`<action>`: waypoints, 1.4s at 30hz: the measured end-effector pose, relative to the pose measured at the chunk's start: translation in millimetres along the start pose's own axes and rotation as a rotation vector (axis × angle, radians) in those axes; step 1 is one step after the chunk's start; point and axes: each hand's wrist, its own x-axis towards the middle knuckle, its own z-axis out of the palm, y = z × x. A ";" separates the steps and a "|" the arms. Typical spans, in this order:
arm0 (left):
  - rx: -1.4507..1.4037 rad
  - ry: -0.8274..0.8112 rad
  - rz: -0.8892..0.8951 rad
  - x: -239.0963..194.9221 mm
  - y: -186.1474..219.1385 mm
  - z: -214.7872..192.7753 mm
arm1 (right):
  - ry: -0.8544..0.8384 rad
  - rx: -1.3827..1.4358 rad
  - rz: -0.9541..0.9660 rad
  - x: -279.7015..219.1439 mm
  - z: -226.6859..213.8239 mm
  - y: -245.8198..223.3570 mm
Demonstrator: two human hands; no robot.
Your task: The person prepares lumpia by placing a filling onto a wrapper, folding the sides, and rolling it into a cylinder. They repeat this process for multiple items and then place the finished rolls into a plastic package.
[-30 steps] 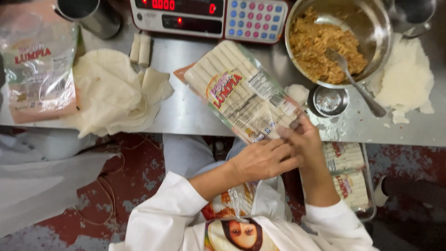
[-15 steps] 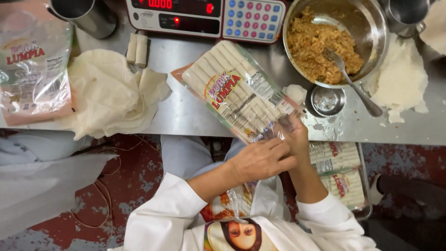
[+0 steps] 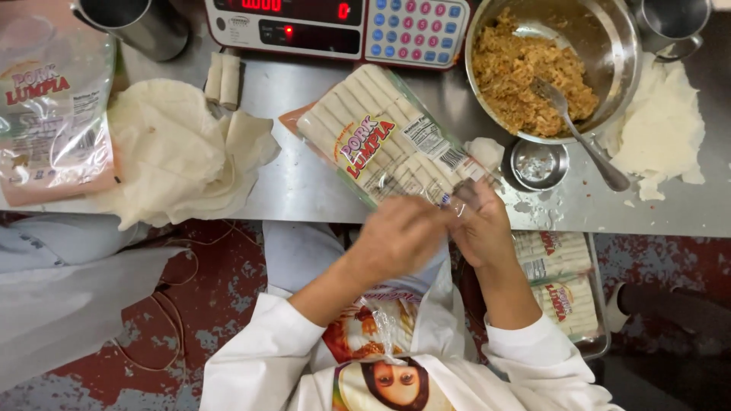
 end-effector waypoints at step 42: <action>0.440 -0.332 -0.700 13.8 -130.3 -53.1 | -0.420 -1.248 -1.143 -13.1 -21.8 -7.6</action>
